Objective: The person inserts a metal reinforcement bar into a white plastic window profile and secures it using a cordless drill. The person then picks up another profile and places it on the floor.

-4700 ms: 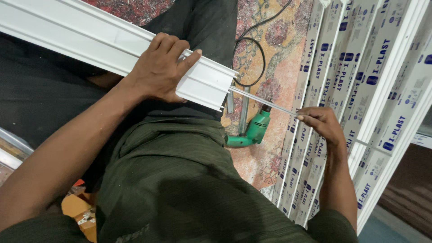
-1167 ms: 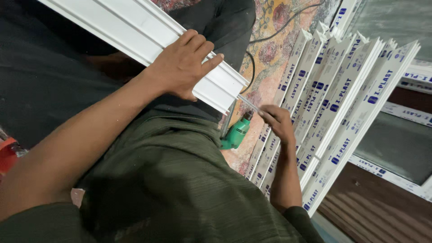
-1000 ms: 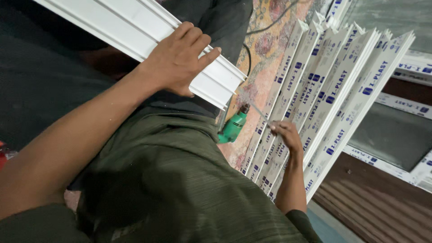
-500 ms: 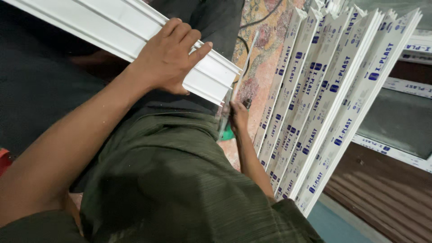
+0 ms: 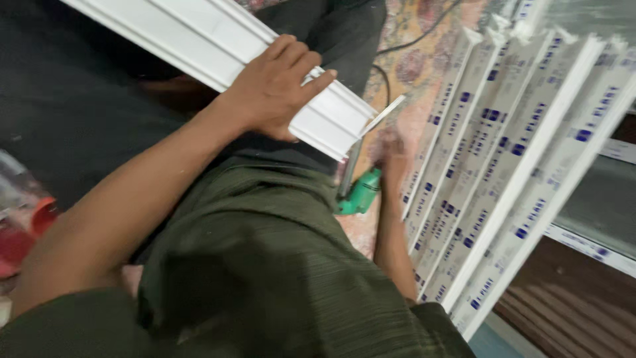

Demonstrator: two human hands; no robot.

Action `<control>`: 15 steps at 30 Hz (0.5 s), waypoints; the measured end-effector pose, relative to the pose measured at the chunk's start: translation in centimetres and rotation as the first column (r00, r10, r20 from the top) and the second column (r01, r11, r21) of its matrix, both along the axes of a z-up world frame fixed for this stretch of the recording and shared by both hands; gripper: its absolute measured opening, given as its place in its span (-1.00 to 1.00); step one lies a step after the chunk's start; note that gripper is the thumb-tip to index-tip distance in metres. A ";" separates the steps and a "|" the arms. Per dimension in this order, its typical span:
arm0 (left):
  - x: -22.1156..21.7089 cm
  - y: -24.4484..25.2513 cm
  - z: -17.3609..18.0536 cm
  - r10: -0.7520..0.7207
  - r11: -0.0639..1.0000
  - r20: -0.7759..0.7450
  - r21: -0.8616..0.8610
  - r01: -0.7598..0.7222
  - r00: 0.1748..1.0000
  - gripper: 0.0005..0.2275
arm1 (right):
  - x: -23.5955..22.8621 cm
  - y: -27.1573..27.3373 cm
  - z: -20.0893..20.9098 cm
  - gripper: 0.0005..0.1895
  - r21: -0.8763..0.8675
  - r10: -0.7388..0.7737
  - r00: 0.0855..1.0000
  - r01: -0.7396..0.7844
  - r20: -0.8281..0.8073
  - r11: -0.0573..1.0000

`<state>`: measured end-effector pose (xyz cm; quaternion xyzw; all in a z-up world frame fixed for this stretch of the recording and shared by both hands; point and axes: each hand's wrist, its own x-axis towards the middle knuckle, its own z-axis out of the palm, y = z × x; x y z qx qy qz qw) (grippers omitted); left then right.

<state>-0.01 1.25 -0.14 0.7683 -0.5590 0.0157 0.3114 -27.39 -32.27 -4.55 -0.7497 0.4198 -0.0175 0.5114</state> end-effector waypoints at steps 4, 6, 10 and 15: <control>0.0 -0.5 -0.3 -0.029 0.999 -0.072 0.037 0.032 0.997 0.05 | 7.1 5.3 11.6 -0.25 -0.473 0.572 0.790 -0.426 0.220 0.771; -0.2 -0.9 -0.5 -0.041 0.997 -0.113 0.061 0.049 0.993 0.05 | 11.5 8.9 13.8 0.06 -0.525 0.781 0.612 -0.708 -0.122 0.473; 0.6 0.0 0.0 -0.024 0.993 -0.101 0.112 0.035 0.995 0.07 | 17.1 15.7 13.2 0.25 -0.474 0.848 0.329 -0.874 -0.416 0.107; 8.7 8.8 -2.2 0.062 0.909 -0.023 0.414 -0.047 0.998 0.15 | 18.0 15.9 11.3 0.23 -0.473 0.796 0.356 -0.876 -0.489 0.101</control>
